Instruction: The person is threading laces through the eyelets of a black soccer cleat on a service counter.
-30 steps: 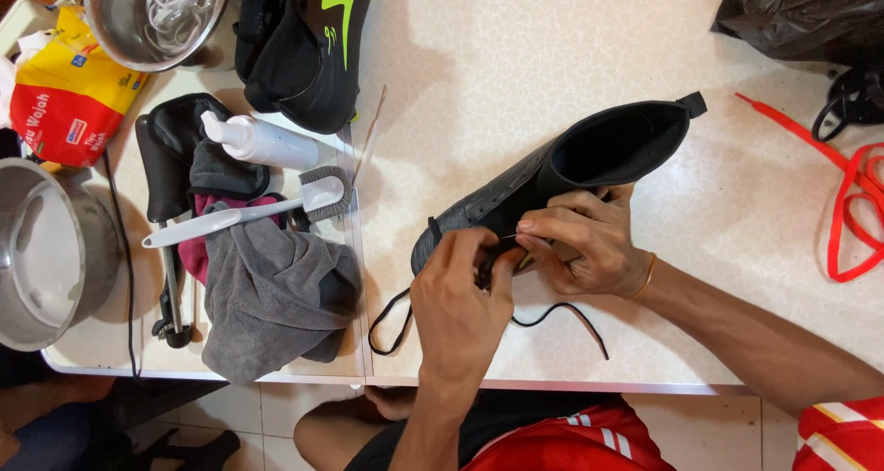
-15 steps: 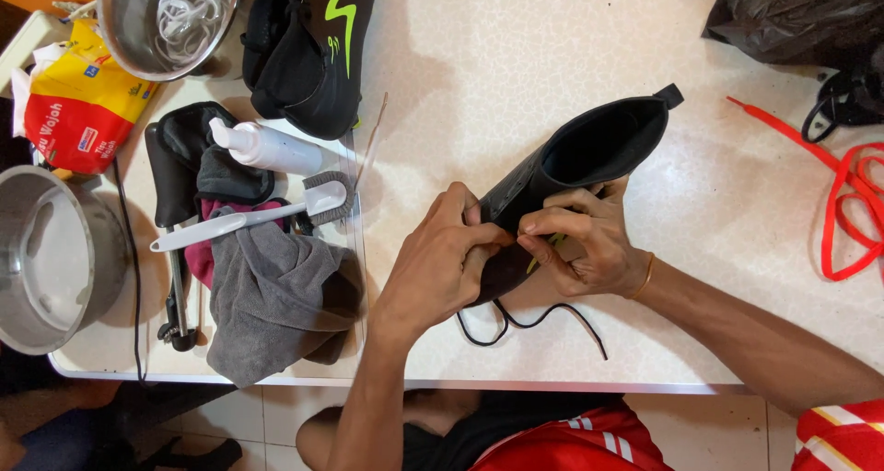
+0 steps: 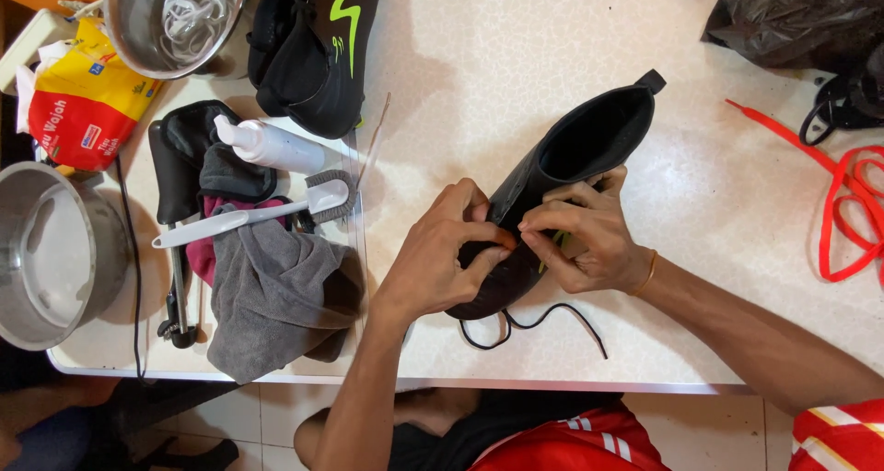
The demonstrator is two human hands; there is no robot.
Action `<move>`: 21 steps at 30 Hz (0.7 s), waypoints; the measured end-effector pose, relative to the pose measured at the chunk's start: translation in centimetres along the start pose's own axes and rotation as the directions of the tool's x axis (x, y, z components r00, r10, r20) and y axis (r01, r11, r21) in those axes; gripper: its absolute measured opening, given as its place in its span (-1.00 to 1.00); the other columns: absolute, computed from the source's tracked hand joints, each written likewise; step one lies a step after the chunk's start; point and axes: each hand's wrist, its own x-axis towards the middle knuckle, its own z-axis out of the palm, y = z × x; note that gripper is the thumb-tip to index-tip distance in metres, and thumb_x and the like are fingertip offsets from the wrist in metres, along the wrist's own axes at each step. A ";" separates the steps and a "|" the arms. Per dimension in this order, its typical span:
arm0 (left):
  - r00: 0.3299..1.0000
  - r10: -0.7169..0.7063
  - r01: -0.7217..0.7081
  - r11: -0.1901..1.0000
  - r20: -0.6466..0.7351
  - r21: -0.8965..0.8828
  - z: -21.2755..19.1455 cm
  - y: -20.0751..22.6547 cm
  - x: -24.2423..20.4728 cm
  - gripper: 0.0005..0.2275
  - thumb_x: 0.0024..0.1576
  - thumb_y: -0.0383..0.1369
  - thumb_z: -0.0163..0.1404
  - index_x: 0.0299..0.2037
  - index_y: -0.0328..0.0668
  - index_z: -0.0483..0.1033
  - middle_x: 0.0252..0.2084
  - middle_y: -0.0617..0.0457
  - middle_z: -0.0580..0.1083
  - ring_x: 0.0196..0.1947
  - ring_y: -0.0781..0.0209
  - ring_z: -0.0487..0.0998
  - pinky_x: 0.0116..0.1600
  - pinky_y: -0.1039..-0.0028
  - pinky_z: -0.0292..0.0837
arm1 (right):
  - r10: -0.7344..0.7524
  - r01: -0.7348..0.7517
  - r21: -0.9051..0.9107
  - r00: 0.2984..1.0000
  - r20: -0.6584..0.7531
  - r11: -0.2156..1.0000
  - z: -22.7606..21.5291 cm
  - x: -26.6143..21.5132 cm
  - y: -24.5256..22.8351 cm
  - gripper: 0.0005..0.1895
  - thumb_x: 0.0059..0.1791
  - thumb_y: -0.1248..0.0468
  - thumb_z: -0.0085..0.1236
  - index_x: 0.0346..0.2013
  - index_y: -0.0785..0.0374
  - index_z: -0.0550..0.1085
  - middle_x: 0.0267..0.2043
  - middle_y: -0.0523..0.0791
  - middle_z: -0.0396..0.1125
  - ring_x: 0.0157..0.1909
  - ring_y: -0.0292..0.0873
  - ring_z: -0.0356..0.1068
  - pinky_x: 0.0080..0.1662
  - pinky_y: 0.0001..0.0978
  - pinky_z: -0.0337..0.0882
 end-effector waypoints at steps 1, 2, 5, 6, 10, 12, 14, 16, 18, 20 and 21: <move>1.000 -0.001 0.001 1.000 -0.001 -0.001 0.0 0.1 -0.3 -0.97 0.05 -0.45 0.18 -0.38 -0.22 0.66 -0.24 0.02 0.26 -0.22 -0.01 0.43 -0.16 0.25 0.50 | 0.000 0.000 0.001 1.000 0.001 1.000 -0.2 0.1 0.0 -0.90 -0.04 0.42 0.24 -0.25 0.22 0.57 -0.34 -0.20 0.47 -0.29 -0.06 0.45 0.07 -0.20 0.02; 0.998 0.005 -0.002 0.999 -0.064 0.043 -0.1 0.1 -0.6 -0.97 0.04 -0.45 0.19 -0.37 -0.19 0.68 -0.25 0.04 0.28 -0.24 0.03 0.45 -0.21 0.27 0.52 | 0.019 -0.019 0.026 1.000 0.009 0.999 -0.3 0.2 0.0 -0.92 -0.04 0.42 0.24 -0.27 0.21 0.57 -0.38 -0.19 0.46 -0.29 -0.06 0.45 0.07 -0.22 0.04; 0.983 0.030 -0.012 0.995 -0.183 0.100 -0.4 0.2 -1.1 -0.96 0.04 -0.45 0.19 -0.35 -0.14 0.70 -0.28 0.06 0.30 -0.31 0.07 0.48 -0.30 0.32 0.53 | 0.035 -0.036 0.042 0.999 0.021 0.998 -0.4 0.3 -0.1 -0.94 -0.06 0.40 0.25 -0.32 0.19 0.57 -0.43 -0.20 0.44 -0.31 -0.06 0.45 0.07 -0.23 0.05; 0.969 0.042 -0.014 0.993 -0.243 0.114 -0.6 0.2 -1.3 -0.96 0.05 -0.46 0.18 -0.35 -0.11 0.70 -0.30 0.06 0.30 -0.35 0.07 0.49 -0.34 0.34 0.53 | 0.031 -0.032 0.040 0.999 0.027 0.999 -0.4 0.4 -0.1 -0.94 -0.07 0.39 0.25 -0.34 0.16 0.58 -0.45 -0.22 0.44 -0.32 -0.08 0.44 0.07 -0.24 0.04; 0.914 0.049 -0.014 0.996 -0.402 0.088 -2.8 -0.8 -1.9 -0.87 0.03 -0.55 0.17 -0.28 -0.11 0.69 -0.33 0.04 0.34 -0.35 0.11 0.50 -0.39 0.51 0.55 | 0.041 -0.044 0.049 0.997 0.066 0.998 -1.0 0.8 -0.1 -0.95 -0.07 0.37 0.23 -0.40 0.15 0.57 -0.50 -0.24 0.42 -0.35 -0.09 0.41 0.07 -0.27 0.08; 0.912 -0.074 0.027 0.992 -0.403 -0.121 -3.8 -0.8 -2.3 -0.92 0.13 -0.49 0.16 -0.25 -0.09 0.70 -0.30 0.05 0.45 -0.37 0.24 0.53 -0.41 0.57 0.53 | -0.007 0.006 0.009 0.998 0.061 1.000 -0.8 0.7 0.1 -0.93 -0.05 0.32 0.21 -0.43 0.11 0.58 -0.47 -0.24 0.42 -0.32 -0.10 0.39 0.08 -0.23 0.04; 0.926 -0.114 0.017 0.965 -0.360 -0.261 -2.8 -1.5 -2.0 -0.94 0.14 -0.47 0.14 -0.25 -0.15 0.68 -0.29 0.01 0.53 -0.38 0.25 0.59 -0.40 0.59 0.55 | -0.040 0.044 -0.047 0.995 0.087 0.998 -0.6 0.4 0.2 -0.92 -0.04 0.24 0.21 -0.44 0.10 0.59 -0.44 -0.21 0.41 -0.30 -0.08 0.38 0.07 -0.18 0.03; 0.936 -0.146 0.007 0.918 -0.319 -0.397 -1.4 -1.9 -1.7 -0.94 0.15 -0.45 0.13 -0.25 -0.20 0.67 -0.27 -0.03 0.60 -0.40 0.26 0.64 -0.39 0.61 0.57 | -0.078 0.090 -0.100 0.990 0.121 0.991 -0.6 0.6 0.4 -0.87 -0.03 0.16 0.22 -0.44 0.09 0.59 -0.41 -0.19 0.39 -0.27 -0.07 0.37 0.05 -0.13 0.01; 0.949 -0.246 -0.014 0.593 -0.198 -0.805 0.5 -1.7 -1.2 -0.91 0.26 -0.45 -0.08 -0.20 -0.30 0.46 -0.25 -0.24 0.60 -0.51 0.26 0.58 -0.56 0.70 0.30 | -0.092 0.117 -0.122 0.977 0.194 0.986 -1.0 1.0 0.4 -0.77 -0.06 0.04 0.26 -0.43 0.10 0.57 -0.37 -0.16 0.37 -0.24 -0.08 0.35 0.08 -0.10 -0.04; 0.953 -0.253 -0.006 0.532 -0.166 -0.847 1.5 -2.2 -0.4 -0.89 0.29 -0.42 -0.14 -0.17 -0.30 0.42 -0.35 -0.21 0.57 -0.55 0.24 0.56 -0.58 0.65 0.33 | -0.089 0.114 -0.114 0.975 0.202 0.987 -1.2 0.9 0.6 -0.78 -0.04 0.06 0.27 -0.45 0.11 0.55 -0.40 -0.17 0.34 -0.27 -0.09 0.33 0.07 -0.12 -0.04; 0.958 -0.257 0.007 0.469 -0.129 -0.883 2.0 -2.4 -0.1 -0.87 0.32 -0.39 -0.19 -0.13 -0.30 0.38 -0.45 -0.18 0.53 -0.58 0.22 0.55 -0.61 0.61 0.36 | -0.083 0.106 -0.107 0.975 0.205 0.989 -1.2 0.9 0.7 -0.77 -0.02 0.09 0.27 -0.48 0.12 0.53 -0.44 -0.18 0.30 -0.30 -0.10 0.31 0.05 -0.14 -0.04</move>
